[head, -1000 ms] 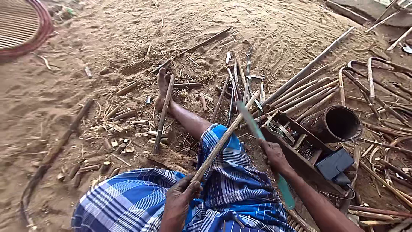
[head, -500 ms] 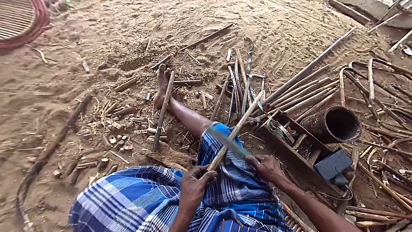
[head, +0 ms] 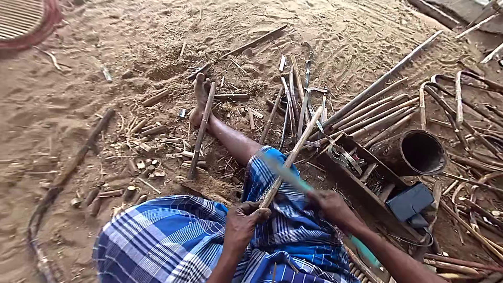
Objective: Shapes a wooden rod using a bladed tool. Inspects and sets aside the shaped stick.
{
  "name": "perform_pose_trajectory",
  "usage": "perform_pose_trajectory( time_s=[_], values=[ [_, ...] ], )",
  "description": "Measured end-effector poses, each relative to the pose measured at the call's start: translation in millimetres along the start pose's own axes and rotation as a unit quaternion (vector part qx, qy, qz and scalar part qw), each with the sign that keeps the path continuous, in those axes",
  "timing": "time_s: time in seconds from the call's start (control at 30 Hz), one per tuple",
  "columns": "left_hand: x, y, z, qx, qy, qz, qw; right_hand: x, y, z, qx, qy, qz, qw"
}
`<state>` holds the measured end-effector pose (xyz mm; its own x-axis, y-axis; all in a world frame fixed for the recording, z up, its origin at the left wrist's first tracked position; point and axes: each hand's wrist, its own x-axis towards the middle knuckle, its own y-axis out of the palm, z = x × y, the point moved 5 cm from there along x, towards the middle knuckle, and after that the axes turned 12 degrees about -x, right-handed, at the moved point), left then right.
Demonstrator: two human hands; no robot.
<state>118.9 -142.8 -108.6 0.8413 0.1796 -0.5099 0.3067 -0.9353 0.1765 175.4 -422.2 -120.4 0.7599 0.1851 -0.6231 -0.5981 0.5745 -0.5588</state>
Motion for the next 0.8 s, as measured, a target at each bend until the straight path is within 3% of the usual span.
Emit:
perform_pose_trajectory(
  time_s=[0.07,0.17,0.3,0.43,0.57,0.67,0.8],
  values=[
    [-1,-6,0,0.005,0.004,-0.007,1.0,6,8,-7,0.045,-0.002,0.0,0.999],
    [0,-5,3,0.002,0.001,-0.003,1.0,-17,24,5,-0.067,-0.053,0.059,0.995],
    [3,-8,0,-0.003,-0.004,-0.005,1.0,7,1,-15,0.035,0.042,-0.048,0.997],
    [0,-6,4,0.001,-0.014,0.01,1.0,-23,23,0,-0.13,-0.066,-0.029,0.989],
    [2,-5,4,0.013,-0.018,0.013,1.0,1,6,-17,-0.042,0.038,-0.093,0.994],
    [0,-7,5,0.026,-0.014,0.017,0.999,-19,25,3,-0.111,-0.053,-0.05,0.991],
    [3,-10,6,0.016,-0.018,0.024,0.999,2,5,-10,-0.024,0.03,-0.076,0.996]
  ],
)
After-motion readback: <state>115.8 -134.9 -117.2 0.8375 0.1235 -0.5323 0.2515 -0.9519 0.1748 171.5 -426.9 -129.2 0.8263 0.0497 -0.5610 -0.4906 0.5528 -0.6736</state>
